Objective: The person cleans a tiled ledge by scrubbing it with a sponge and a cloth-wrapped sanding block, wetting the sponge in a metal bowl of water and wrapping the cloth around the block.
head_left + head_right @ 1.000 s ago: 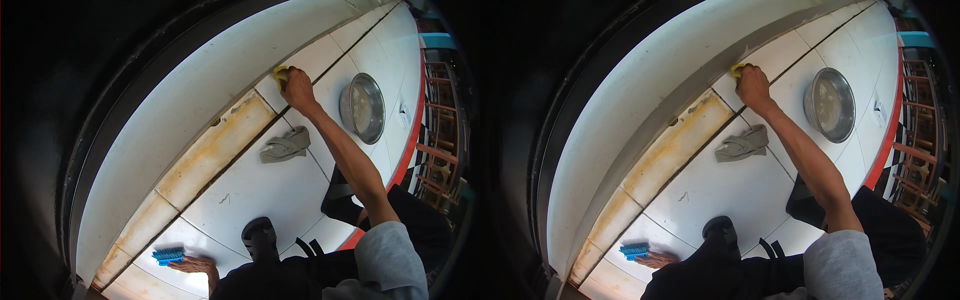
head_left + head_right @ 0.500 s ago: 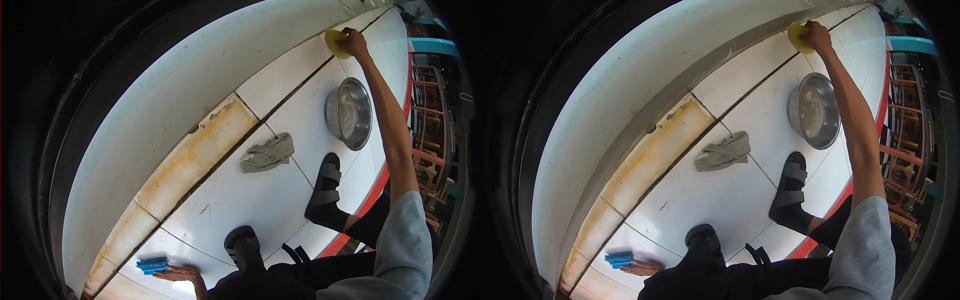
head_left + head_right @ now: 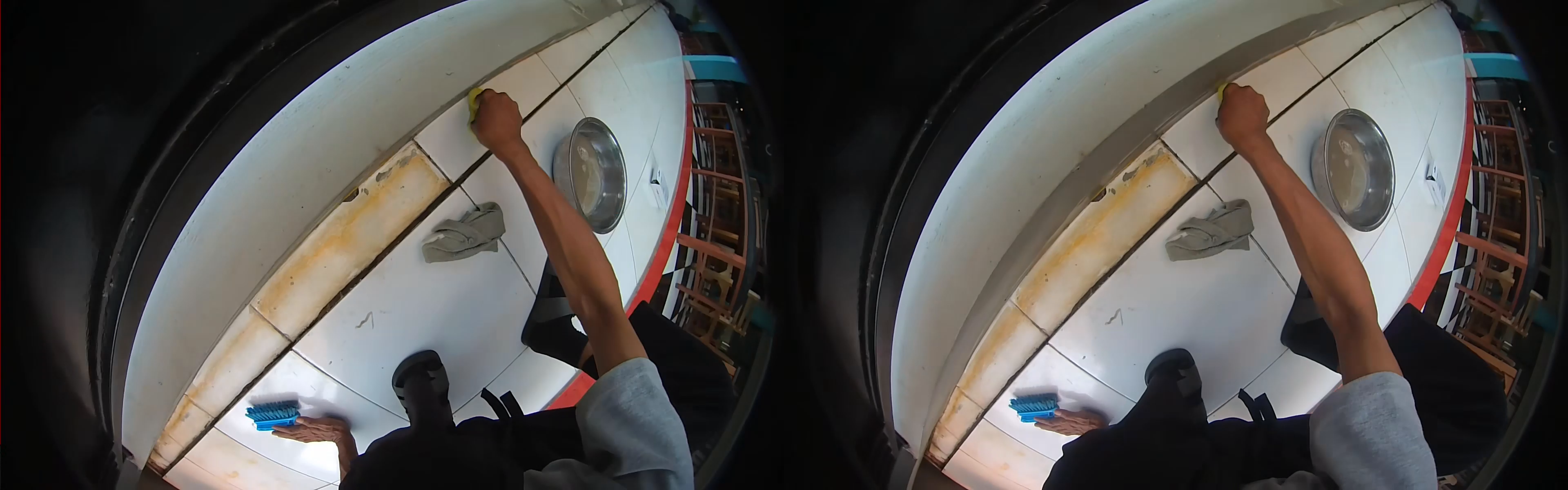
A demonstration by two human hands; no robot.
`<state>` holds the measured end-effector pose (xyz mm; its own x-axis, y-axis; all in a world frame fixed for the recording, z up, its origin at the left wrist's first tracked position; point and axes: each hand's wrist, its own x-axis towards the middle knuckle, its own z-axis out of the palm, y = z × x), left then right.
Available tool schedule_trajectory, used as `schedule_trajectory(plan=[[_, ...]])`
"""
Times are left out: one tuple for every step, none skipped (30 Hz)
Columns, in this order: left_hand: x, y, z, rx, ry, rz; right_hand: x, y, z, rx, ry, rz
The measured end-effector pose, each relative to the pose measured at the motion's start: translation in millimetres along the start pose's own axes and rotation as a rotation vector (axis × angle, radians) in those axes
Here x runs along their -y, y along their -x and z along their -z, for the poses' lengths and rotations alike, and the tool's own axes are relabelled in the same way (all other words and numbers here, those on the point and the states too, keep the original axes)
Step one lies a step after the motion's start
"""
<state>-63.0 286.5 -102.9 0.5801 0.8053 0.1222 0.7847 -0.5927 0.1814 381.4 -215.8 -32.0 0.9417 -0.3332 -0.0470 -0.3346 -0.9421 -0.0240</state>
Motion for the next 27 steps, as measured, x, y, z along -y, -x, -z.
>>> schedule_trajectory(plan=[[-1.3, 0.7, 1.8, -0.006, 0.009, 0.006, 25.5, 27.9, 3.5, 0.034, -0.063, 0.019], [-2.9, 0.5, 2.9, -0.015, 0.019, 0.013, 46.0, 52.8, 1.0, 0.066, -0.166, 0.035], [-4.6, 0.5, 3.3, -0.019, 0.031, 0.020, 65.0, 74.7, 4.5, 0.125, -0.214, 0.068], [-6.7, -0.2, 3.2, -0.023, 0.037, 0.029, 77.6, 92.3, -2.2, 0.100, -0.262, 0.141], [-9.4, -0.5, 3.4, -0.025, 0.047, 0.035, 84.4, 105.9, -6.3, 0.076, -0.308, 0.213], [-12.3, 0.8, 4.1, -0.027, 0.061, 0.037, 85.7, 115.4, 2.2, 0.052, -0.308, 0.211], [-15.2, 0.8, 3.5, -0.027, 0.078, 0.038, 85.8, 123.2, 15.0, 0.158, -0.489, 0.263], [-17.2, 0.3, 4.2, -0.021, 0.088, 0.038, 84.4, 127.1, 27.8, 0.266, -0.668, 0.314], [-18.1, 1.0, 5.6, -0.018, 0.100, 0.037, 73.4, 128.6, 44.3, 0.243, -0.720, 0.227], [-19.2, 1.4, 7.3, -0.017, 0.104, 0.035, 60.8, 130.6, 75.4, 0.230, -0.776, 0.145], [-19.9, 1.3, 8.6, -0.019, 0.114, 0.037, 42.4, 130.9, 104.9, 0.080, -0.708, 0.080], [-20.9, 1.1, 9.8, -0.021, 0.118, 0.037, 12.0, 130.1, 118.3, -0.097, -0.626, 0.033], [-22.7, -0.2, 10.4, -0.028, 0.126, 0.029, -17.1, 131.0, 143.8, -0.139, -0.645, -0.053], [-24.4, -1.6, 10.9, -0.029, 0.136, 0.026, -56.4, 128.4, 148.8, -0.194, -0.618, -0.153], [-26.0, -2.0, 11.7, -0.029, 0.145, 0.026, -89.6, 127.3, 155.9, -0.241, -0.491, -0.248], [-27.8, -1.0, 12.5, -0.027, 0.154, 0.027, -121.6, 123.7, 155.3, -0.258, -0.363, -0.327], [-29.7, 0.5, 13.3, -0.024, 0.162, 0.027, -151.0, 120.2, 150.0, -0.275, -0.233, -0.406], [-31.0, 1.5, 15.0, -0.022, 0.169, 0.029, -177.4, 117.5, 143.7, -0.281, -0.239, -0.408], [-30.4, 0.5, 18.3, -0.025, 0.172, 0.029, -198.6, 115.7, 134.5, -0.205, -0.262, -0.462], [-32.7, -0.4, 19.5, -0.032, 0.181, 0.029, -197.0, 115.9, 133.5, -0.125, -0.287, -0.512], [-34.0, -0.3, 22.1, -0.038, 0.186, 0.026, -192.5, 120.5, 126.7, -0.122, -0.296, -0.507], [-35.6, -2.2, 23.2, -0.045, 0.183, 0.027, -165.8, 134.3, 127.1, -0.213, -0.189, -0.347], [-39.2, -4.9, 21.5, -0.068, 0.203, -0.014, -134.2, 148.2, 131.5, -0.308, -0.078, -0.187], [-41.5, -6.7, 20.7, -0.084, 0.220, -0.055, -94.2, 162.0, 141.0, -0.152, -0.174, -0.156], [-41.7, -3.5, 22.1, -0.094, 0.231, -0.088, -69.1, 173.6, 133.2, -0.027, -0.238, 0.015], [-38.5, 1.7, 26.1, -0.099, 0.235, -0.117, -39.3, 187.0, 130.3, 0.182, -0.278, 0.117], [-29.1, 4.5, 34.2, -0.101, 0.226, -0.151, -15.1, 202.2, 124.4, 0.264, -0.259, 0.213]])
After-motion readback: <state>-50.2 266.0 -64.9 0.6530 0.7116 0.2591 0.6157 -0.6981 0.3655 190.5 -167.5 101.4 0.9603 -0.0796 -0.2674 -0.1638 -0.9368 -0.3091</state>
